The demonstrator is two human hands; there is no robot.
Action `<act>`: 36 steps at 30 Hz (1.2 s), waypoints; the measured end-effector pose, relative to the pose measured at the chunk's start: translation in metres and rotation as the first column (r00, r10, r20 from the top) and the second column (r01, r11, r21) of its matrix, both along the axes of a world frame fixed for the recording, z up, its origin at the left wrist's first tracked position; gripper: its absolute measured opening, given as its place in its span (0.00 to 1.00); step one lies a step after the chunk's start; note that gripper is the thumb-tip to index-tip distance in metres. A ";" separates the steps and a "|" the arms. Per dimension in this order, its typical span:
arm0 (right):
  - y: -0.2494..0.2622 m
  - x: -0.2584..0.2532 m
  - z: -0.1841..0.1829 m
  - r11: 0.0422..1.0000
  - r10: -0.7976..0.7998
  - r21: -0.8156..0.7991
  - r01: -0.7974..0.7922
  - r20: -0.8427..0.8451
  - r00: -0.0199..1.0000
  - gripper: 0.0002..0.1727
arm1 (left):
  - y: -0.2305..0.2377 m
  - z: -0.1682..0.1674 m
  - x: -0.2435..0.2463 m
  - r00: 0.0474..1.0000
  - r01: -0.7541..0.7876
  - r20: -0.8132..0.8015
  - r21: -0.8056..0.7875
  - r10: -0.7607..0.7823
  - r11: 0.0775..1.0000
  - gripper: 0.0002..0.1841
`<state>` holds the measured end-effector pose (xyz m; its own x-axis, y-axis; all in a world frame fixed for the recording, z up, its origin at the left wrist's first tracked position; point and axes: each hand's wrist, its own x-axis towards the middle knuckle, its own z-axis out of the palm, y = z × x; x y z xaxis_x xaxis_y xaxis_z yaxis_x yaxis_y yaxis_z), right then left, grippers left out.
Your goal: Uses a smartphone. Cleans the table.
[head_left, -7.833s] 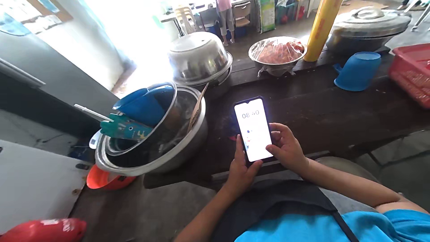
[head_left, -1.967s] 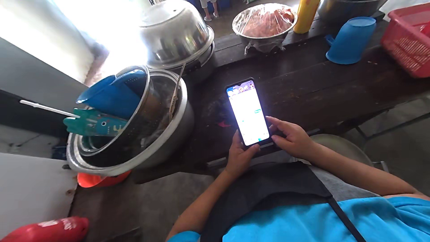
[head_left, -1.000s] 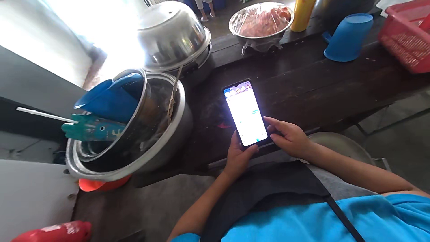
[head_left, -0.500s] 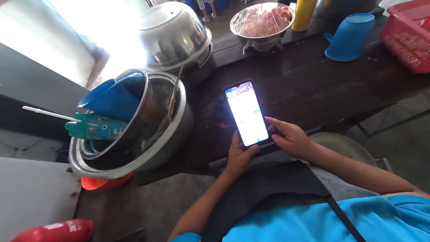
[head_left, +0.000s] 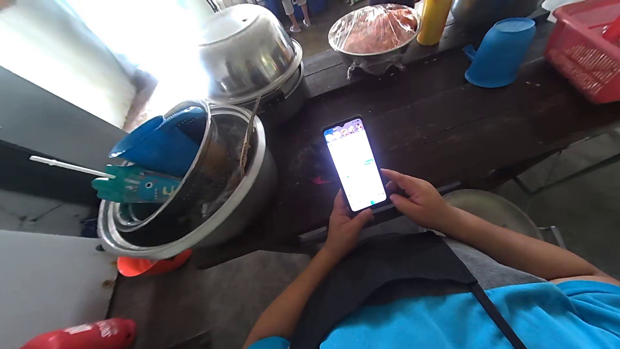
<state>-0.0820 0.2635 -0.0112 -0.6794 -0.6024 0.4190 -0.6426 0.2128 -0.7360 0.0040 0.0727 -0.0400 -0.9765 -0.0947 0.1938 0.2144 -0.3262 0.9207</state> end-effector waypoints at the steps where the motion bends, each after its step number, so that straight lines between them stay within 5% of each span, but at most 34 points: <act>1: 0.000 0.000 0.000 1.000 0.000 -0.002 0.000 -0.002 1.000 0.29 | 0.000 0.000 0.000 1.000 -0.003 0.005 0.004 0.003 1.000 0.36; 36: -0.006 -0.002 -0.006 0.999 0.031 -0.045 -0.030 0.010 0.999 0.30 | -0.002 0.002 0.000 0.997 -0.039 0.068 -0.053 0.042 0.998 0.36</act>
<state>-0.0842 0.2572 -0.0170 -0.6657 -0.6037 0.4386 -0.6402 0.1599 -0.7514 0.0043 0.0704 -0.0380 -0.9832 -0.1261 0.1317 0.1618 -0.2697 0.9493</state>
